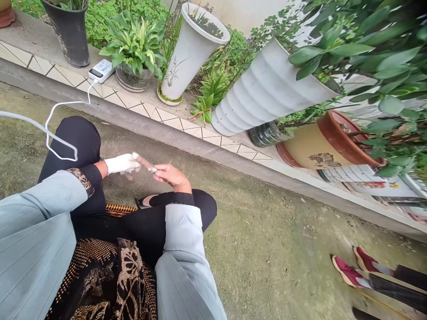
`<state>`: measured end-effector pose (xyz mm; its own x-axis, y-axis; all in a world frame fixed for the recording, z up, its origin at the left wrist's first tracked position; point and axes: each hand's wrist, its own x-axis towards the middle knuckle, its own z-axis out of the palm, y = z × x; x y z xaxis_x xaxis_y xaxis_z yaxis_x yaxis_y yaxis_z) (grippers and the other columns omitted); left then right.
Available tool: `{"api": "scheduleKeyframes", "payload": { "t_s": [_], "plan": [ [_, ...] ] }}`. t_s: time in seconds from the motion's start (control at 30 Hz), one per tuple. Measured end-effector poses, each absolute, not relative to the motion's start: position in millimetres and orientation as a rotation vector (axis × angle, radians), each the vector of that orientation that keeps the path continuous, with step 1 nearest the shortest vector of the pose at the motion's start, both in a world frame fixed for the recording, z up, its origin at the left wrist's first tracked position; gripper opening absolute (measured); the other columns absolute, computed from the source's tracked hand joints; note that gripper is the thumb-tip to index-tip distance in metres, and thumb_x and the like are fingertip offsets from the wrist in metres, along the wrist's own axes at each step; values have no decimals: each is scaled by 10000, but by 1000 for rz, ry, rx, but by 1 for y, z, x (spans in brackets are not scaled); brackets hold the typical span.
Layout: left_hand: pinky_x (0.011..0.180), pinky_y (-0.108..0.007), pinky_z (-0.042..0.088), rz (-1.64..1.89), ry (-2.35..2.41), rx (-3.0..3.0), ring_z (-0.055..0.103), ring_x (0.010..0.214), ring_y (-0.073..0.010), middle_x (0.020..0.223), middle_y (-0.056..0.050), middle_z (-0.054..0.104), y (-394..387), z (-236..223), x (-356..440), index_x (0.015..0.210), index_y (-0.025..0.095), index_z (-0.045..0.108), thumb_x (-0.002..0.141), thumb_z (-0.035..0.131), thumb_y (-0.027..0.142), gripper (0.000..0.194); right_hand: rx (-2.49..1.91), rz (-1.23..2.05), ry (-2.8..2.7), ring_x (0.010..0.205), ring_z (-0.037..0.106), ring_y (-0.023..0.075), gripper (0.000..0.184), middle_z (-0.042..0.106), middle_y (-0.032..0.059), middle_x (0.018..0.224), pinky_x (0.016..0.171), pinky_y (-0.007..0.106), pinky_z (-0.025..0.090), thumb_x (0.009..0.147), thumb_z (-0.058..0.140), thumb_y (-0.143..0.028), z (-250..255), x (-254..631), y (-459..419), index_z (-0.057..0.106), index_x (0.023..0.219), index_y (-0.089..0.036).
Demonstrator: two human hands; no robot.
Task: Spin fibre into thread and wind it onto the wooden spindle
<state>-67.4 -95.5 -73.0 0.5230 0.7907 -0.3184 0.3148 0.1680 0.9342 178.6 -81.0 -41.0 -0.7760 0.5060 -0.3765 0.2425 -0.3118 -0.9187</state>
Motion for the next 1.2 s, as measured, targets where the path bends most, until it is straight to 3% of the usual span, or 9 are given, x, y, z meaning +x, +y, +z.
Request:
{"api": "scheduleKeyframes", "payload": {
  "t_s": [0.23,0.47,0.6,0.7,0.77,0.9,1.0,1.1,1.2],
  "plan": [
    [460,-199,305,268,790,1439,416,501,-90,576,7,495,-107,-82,-58,818,141,639,856,506,443,332,-1209,1655,-1215,509,393,67,449,485,-32,659,509,209,342,787,598,-528,-49,170,-74,611,1040,-157],
    [415,-207,275,97,800,1618,358,445,-80,562,20,467,-114,-63,-60,764,151,639,829,492,395,293,-2102,1236,-2304,616,524,116,242,660,34,743,588,228,366,875,533,-353,-69,159,-66,698,955,-194],
    [458,-200,300,210,921,1665,390,483,-80,585,17,517,-108,-60,-64,684,153,593,801,489,365,264,-1969,1691,-2529,555,506,111,171,606,8,595,572,237,359,812,629,-309,-66,155,-74,723,853,-171],
    [506,-194,338,327,967,1671,433,534,-87,621,6,562,-101,-65,-66,677,146,589,784,504,345,241,-1444,2393,-2410,503,440,82,256,550,-37,551,530,224,339,761,684,-354,-56,156,-81,709,909,-147],
    [508,-200,354,371,997,1611,441,528,-93,616,-2,562,-98,-70,-65,703,140,603,788,504,346,244,-1124,2498,-2134,510,430,70,344,554,-42,580,523,214,337,735,704,-411,-49,161,-83,690,940,-134],
    [504,-203,375,460,1009,1478,450,504,-95,577,3,522,-99,-80,-62,780,137,622,856,468,396,311,-1160,1945,-1450,466,369,49,407,507,-52,583,456,195,279,739,677,-504,-46,171,-78,627,892,-131],
    [462,-196,338,390,1010,1446,430,476,-92,562,14,498,-103,-89,-60,818,148,620,875,460,426,326,-1314,1739,-1205,445,351,47,426,469,-58,575,427,193,264,709,696,-527,-51,172,-73,591,848,-138],
    [444,-198,300,280,917,1466,410,476,-89,560,19,474,-106,-97,-61,800,151,612,876,471,433,324,-1390,1687,-1214,468,382,60,432,492,-32,625,456,200,320,812,568,-560,-57,169,-70,588,909,-140],
    [446,-202,281,226,853,1516,387,475,-84,563,22,464,-108,-96,-61,787,151,615,869,490,432,319,-1685,1495,-1595,541,465,87,437,585,36,751,535,217,387,962,304,-468,-63,162,-67,581,1035,-138]
  ]
}}
